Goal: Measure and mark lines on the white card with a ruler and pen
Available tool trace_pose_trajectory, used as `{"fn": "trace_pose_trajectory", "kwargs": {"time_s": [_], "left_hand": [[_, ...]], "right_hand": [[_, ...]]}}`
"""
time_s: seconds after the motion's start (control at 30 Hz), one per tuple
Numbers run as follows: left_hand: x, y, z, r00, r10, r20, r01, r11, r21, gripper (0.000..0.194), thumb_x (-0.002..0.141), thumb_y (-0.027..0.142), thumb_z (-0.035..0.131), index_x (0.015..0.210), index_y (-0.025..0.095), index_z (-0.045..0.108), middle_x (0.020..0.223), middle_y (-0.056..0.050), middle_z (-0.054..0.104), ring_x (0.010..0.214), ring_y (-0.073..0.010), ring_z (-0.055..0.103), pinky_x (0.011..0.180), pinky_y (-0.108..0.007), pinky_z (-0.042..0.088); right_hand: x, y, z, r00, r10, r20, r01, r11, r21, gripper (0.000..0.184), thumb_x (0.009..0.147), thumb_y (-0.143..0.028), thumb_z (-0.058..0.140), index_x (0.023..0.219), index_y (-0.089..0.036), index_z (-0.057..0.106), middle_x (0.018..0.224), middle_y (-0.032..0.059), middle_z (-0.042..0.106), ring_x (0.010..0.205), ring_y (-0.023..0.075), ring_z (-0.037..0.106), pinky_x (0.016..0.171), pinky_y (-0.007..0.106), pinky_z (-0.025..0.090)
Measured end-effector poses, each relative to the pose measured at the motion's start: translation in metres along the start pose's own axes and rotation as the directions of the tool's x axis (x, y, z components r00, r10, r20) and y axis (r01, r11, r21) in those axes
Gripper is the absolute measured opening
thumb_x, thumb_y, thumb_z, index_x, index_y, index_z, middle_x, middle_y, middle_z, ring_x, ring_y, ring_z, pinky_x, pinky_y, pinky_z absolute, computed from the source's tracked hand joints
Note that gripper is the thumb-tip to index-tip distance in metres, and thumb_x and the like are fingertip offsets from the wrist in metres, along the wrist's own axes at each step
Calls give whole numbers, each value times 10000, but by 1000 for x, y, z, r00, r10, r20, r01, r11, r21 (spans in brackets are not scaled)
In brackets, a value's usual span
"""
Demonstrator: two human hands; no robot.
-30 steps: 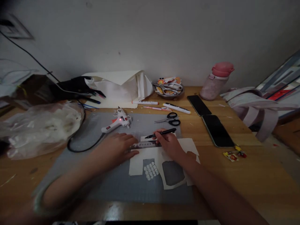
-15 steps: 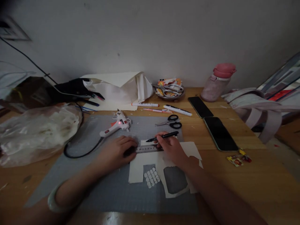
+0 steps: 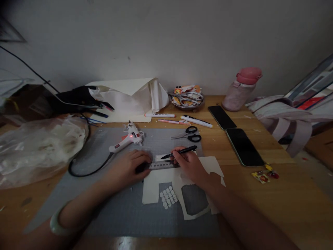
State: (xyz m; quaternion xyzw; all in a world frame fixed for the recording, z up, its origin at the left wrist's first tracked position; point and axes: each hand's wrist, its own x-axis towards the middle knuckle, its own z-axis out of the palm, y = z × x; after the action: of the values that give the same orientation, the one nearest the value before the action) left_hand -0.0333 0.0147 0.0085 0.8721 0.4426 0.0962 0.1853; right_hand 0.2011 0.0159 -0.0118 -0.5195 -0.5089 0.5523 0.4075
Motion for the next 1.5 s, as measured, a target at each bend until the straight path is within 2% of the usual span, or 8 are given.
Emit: {"fn": "trace_pose_trajectory", "kwargs": {"time_s": [0.2, 0.33, 0.47, 1.13, 1.33, 1.5], "left_hand": [[0, 0, -1, 1000, 18, -7, -17, 1000, 8, 38, 823, 220, 585, 819, 186, 602, 1039, -40, 653, 959, -222, 567, 858, -371, 461], [0, 1, -1, 1000, 14, -7, -14, 1000, 17, 87, 826, 219, 579, 899, 181, 609, 1031, -49, 655, 954, -226, 567, 858, -373, 465], [0, 1, 0, 1000, 19, -6, -19, 1000, 18, 148, 835, 230, 574, 970, 187, 617, 1078, -53, 650, 994, -231, 566, 890, -382, 461], [0, 1, 0, 1000, 13, -10, -13, 1000, 22, 146, 836, 227, 575, 969, 191, 625, 1081, -51, 647, 995, -230, 562, 887, -378, 461], [0, 3, -2, 998, 65, 13, -65, 997, 30, 196, 876, 215, 544, 1025, 238, 669, 1090, -43, 646, 988, -227, 569, 875, -393, 455], [-1, 6, -4, 998, 55, 39, -56, 997, 47, 222, 886, 208, 537, 1054, 249, 676, 1070, -44, 643, 977, -229, 571, 858, -395, 457]], "right_hand": [[0, 3, -1, 1000, -10, -13, 10, 1000, 5, 431, 711, -598, 639, 842, -187, 637, 710, 28, 656, 654, 171, 622, 648, 320, 548], [-1, 1, -1, 1000, -27, -3, 27, 1000, -12, 399, 740, -573, 622, 845, -189, 641, 728, 34, 662, 698, 179, 641, 666, 318, 553], [-2, -1, -1, 998, -37, 54, 39, 998, -43, 364, 760, -552, 609, 853, -201, 647, 737, 29, 670, 728, 183, 655, 700, 327, 553], [-1, 8, -4, 983, -81, 166, 101, 988, -117, 321, 845, -501, 557, 949, -217, 666, 858, 39, 718, 828, 211, 685, 797, 359, 541], [-1, 10, -7, 976, -106, 193, 143, 971, -190, 332, 880, -497, 515, 995, -224, 665, 861, 37, 719, 830, 208, 676, 788, 342, 530], [-2, 9, -6, 972, -165, 167, 207, 938, -277, 288, 897, -456, 502, 964, -234, 671, 882, 31, 704, 827, 197, 659, 779, 329, 521]]}}
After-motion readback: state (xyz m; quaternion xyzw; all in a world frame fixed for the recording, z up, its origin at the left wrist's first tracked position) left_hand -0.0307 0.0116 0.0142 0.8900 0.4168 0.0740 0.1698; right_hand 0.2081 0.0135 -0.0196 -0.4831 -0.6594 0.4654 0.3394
